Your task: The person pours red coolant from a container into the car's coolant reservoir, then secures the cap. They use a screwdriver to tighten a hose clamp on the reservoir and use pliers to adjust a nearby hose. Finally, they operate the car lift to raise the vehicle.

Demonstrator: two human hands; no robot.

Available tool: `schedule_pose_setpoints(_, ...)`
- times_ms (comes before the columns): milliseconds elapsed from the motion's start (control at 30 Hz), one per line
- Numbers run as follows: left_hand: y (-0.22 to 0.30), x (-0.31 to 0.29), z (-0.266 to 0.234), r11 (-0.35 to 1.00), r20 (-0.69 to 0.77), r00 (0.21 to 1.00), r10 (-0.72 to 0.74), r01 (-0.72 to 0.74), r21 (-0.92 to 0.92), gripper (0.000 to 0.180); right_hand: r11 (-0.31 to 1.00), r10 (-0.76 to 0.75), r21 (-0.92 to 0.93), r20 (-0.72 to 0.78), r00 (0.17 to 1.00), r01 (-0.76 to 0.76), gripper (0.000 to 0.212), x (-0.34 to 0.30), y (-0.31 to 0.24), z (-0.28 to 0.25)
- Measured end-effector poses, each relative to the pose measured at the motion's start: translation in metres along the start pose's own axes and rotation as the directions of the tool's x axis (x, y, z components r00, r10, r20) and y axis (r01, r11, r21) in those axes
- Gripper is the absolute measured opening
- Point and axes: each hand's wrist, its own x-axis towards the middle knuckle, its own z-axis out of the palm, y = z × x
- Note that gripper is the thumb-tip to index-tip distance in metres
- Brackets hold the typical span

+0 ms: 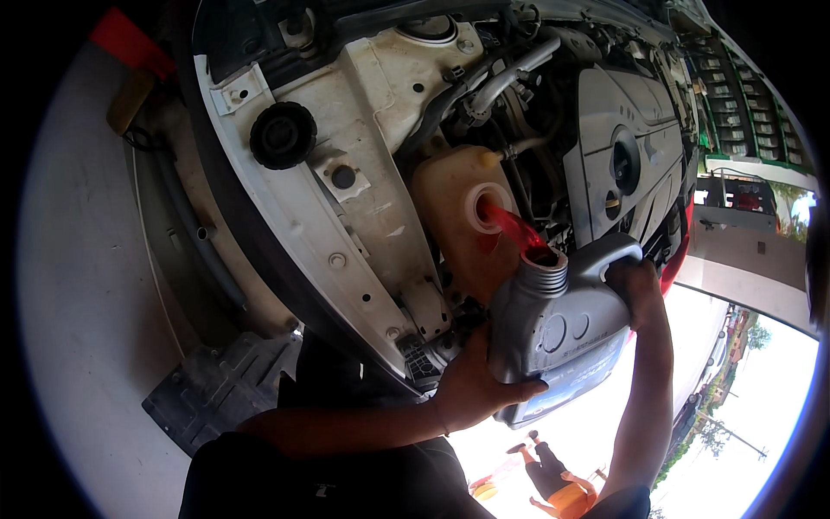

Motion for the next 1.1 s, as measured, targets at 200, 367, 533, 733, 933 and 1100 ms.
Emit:
schedule_pose_setpoints(200, -0.002, 0.0, 0.001, 1.0, -0.003, 1.0, 0.009, -0.009, 0.018, 0.104, 0.978, -0.143, -0.141, 0.102, 0.985, 0.156, 0.014, 0.01, 0.013, -0.011)
schedule_pose_setpoints(367, 0.001, 0.0, 0.0, 1.0, -0.003, 1.0, 0.006, -0.006, 0.014, 0.103, 0.976, -0.175, -0.108, 0.129, 0.976, 0.189, 0.015, 0.016, 0.024, -0.018)
schedule_pose_setpoints(533, -0.001, 0.001, 0.002, 1.0, -0.011, 1.0, 0.008, -0.008, -0.002, 0.103, 0.996, -0.076, -0.04, 0.033, 0.997, 0.077, 0.016, 0.007, 0.011, -0.007)
schedule_pose_setpoints(733, 0.0, 0.001, 0.001, 1.0, -0.002, 1.0, 0.013, -0.013, -0.027, 0.103, 0.983, -0.134, -0.114, 0.065, 0.989, 0.141, 0.015, 0.012, 0.017, -0.012)
schedule_pose_setpoints(933, 0.0, 0.002, 0.001, 1.0, -0.007, 1.0, 0.006, -0.006, -0.014, 0.103, 0.971, -0.123, -0.191, 0.111, 0.986, 0.142, 0.014, 0.007, 0.002, -0.009)
schedule_pose_setpoints(1100, -0.001, 0.001, 0.001, 1.0, -0.017, 1.0, 0.025, -0.025, -0.012, 0.103, 0.976, -0.101, -0.188, 0.066, 0.993, 0.112, 0.017, 0.007, 0.002, -0.007)
